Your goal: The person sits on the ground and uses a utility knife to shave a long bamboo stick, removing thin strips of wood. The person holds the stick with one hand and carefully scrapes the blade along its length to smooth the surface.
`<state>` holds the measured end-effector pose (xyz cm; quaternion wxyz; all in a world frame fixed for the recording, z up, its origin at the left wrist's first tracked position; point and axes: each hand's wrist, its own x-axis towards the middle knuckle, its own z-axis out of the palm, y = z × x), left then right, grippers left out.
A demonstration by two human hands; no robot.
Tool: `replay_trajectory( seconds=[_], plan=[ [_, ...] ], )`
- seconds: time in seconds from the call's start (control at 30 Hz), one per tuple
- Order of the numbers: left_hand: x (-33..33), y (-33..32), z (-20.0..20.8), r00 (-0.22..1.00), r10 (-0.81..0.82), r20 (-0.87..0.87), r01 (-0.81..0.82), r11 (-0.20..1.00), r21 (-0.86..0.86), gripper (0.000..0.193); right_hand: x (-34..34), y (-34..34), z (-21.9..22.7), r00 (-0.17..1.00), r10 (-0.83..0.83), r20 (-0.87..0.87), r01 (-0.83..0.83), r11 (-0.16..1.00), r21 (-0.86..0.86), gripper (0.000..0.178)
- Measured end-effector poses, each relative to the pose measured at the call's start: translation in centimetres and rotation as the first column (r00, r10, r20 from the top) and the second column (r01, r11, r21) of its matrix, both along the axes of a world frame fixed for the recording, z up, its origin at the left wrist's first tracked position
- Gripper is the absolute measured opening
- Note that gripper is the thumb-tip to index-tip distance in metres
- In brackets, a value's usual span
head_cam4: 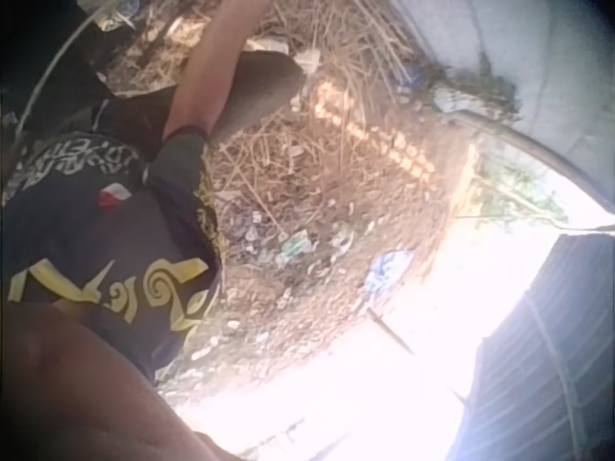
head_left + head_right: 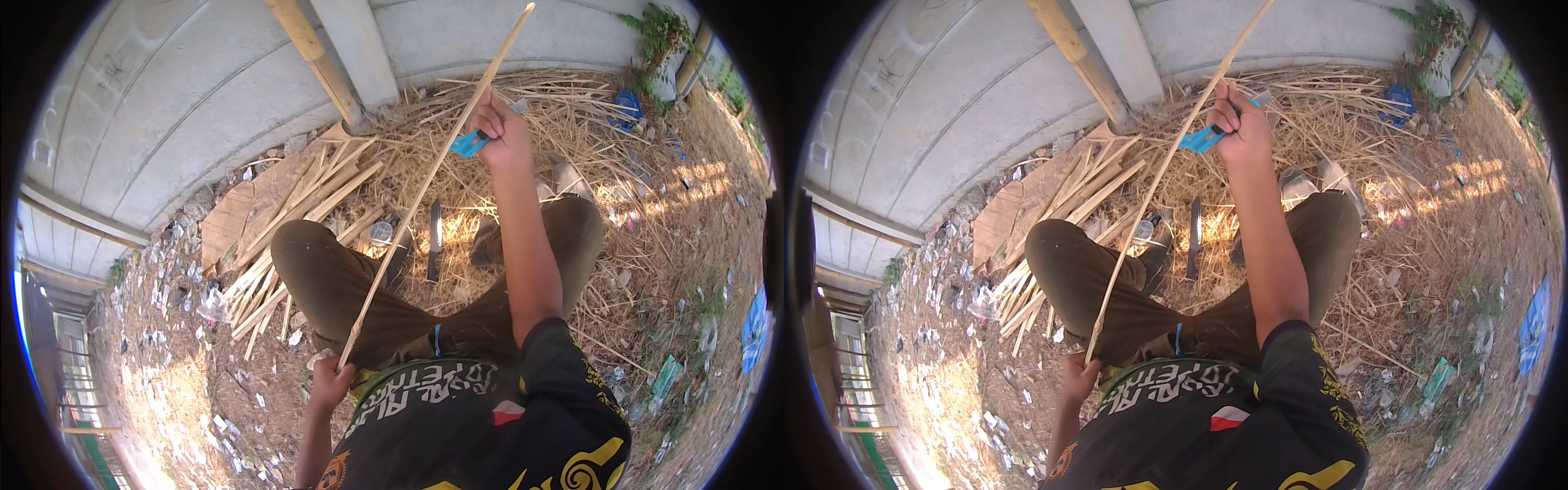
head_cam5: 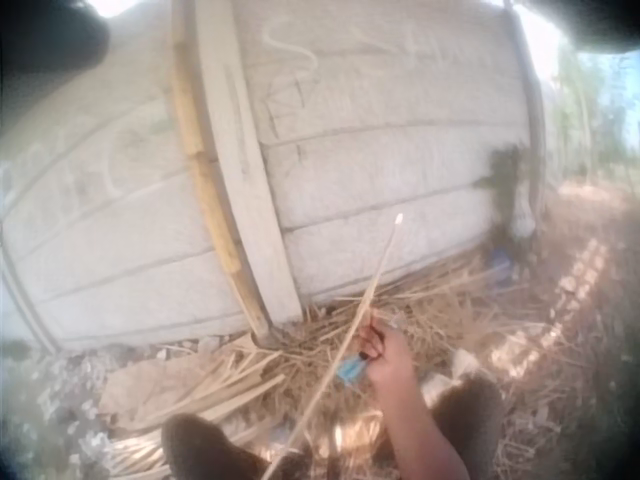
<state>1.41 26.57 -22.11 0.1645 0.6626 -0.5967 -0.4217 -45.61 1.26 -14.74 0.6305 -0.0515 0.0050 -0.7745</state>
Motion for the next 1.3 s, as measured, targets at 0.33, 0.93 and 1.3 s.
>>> replay_trajectory(
  seconds=[0.33, 0.93, 1.3],
  plan=[
    [0.6, -1.3, -0.1, 0.998, 0.041, -0.037, -0.036, 0.993, 0.111, 0.031, 0.9, 1.7, 0.7, 0.651, -0.144, -0.745, 0.393, 0.904, 0.168, 0.02],
    [-3.1, 0.8, 0.7, 0.981, 0.103, 0.164, -0.067, 0.975, -0.212, 0.028, 2.3, 2.8, 2.3, 0.5, -0.179, -0.847, 0.498, 0.86, 0.112, 0.033],
    [-3.2, 1.1, 0.2, 0.97, 0.091, 0.227, -0.019, 0.954, -0.299, 0.026, 2.8, 1.8, 1.0, 0.506, -0.355, -0.786, 0.637, 0.768, 0.063, 0.021]
  ],
)
